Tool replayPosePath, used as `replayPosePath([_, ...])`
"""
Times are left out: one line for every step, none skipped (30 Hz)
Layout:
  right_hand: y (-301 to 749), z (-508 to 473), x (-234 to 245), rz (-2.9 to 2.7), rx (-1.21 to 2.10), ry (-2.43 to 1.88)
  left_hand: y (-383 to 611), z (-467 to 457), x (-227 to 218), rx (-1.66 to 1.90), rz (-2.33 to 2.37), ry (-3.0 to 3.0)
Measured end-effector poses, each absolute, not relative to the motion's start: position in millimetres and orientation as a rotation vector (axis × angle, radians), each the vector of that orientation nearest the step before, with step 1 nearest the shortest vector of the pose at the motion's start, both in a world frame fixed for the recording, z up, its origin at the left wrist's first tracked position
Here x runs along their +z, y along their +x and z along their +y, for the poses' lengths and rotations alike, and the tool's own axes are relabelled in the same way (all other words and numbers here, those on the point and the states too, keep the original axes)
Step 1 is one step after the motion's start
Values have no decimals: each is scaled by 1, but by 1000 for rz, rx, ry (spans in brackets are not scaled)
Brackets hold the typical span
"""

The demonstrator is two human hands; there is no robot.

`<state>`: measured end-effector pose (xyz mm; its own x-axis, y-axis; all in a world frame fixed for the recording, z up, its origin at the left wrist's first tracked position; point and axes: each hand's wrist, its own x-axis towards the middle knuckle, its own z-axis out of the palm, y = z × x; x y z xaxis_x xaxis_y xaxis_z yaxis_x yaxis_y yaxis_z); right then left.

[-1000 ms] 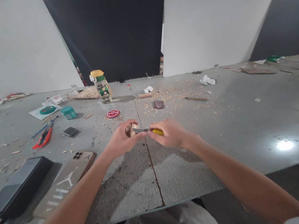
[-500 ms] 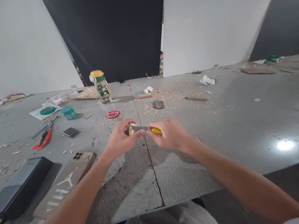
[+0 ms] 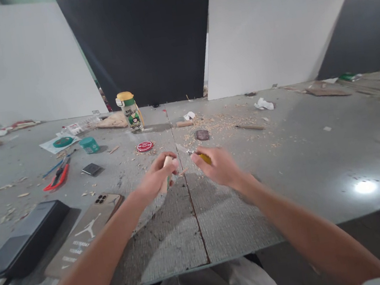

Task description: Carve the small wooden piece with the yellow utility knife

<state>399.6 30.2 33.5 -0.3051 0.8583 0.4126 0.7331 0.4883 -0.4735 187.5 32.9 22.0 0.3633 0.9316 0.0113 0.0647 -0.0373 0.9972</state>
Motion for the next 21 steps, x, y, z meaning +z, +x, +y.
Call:
replayPosePath([399, 30, 33, -2104, 276, -1272, 185, 33, 22, 830, 847, 1325])
replayPosePath([398, 29, 33, -2100, 291, -1244, 182, 33, 21, 734, 744, 1235])
replayPosePath([398, 28, 33, -2096, 303, -1221, 179, 32, 21, 637, 671, 1169])
replayPosePath([397, 27, 33, -2093, 313, -1205, 177, 31, 20, 558, 629, 1124])
replayPosePath([396, 26, 34, -2091, 321, -1194, 175, 30, 19, 507, 614, 1098])
replayPosePath([396, 24, 34, -2090, 325, -1185, 173, 28, 18, 490, 619, 1086])
replayPosePath([396, 23, 35, -2090, 324, -1177, 172, 26, 18, 501, 634, 1083])
replayPosePath([395, 22, 35, -2089, 318, -1168, 172, 24, 18, 533, 653, 1086])
replayPosePath([395, 22, 35, -2090, 312, -1159, 173, 22, 18, 578, 671, 1096])
replayPosePath([395, 22, 34, -2092, 307, -1150, 174, 19, 18, 621, 683, 1111])
replayPosePath([395, 22, 34, -2096, 302, -1145, 175, 17, 19, 656, 686, 1128])
replayPosePath([395, 23, 33, -2101, 299, -1142, 176, 15, 21, 681, 675, 1146])
replayPosePath([395, 23, 32, -2110, 299, -1137, 177, 13, 22, 700, 651, 1163])
replayPosePath([395, 24, 31, -2122, 301, -1129, 179, 12, 23, 713, 619, 1177])
replayPosePath([395, 24, 30, -2138, 306, -1117, 181, 11, 24, 725, 580, 1186])
replayPosePath([395, 25, 29, -2152, 311, -1104, 182, 10, 25, 734, 537, 1195])
replayPosePath([395, 25, 28, -2167, 316, -1092, 184, 10, 26, 745, 487, 1201])
replayPosePath([395, 25, 28, -2179, 320, -1084, 186, 9, 27, 752, 430, 1207])
replayPosePath([394, 25, 27, -2187, 323, -1080, 189, 9, 29, 762, 363, 1206])
replayPosePath([394, 25, 27, -2192, 325, -1082, 192, 8, 31, 769, 293, 1194])
replayPosePath([394, 25, 27, -2193, 327, -1089, 196, 8, 35, 771, 231, 1174])
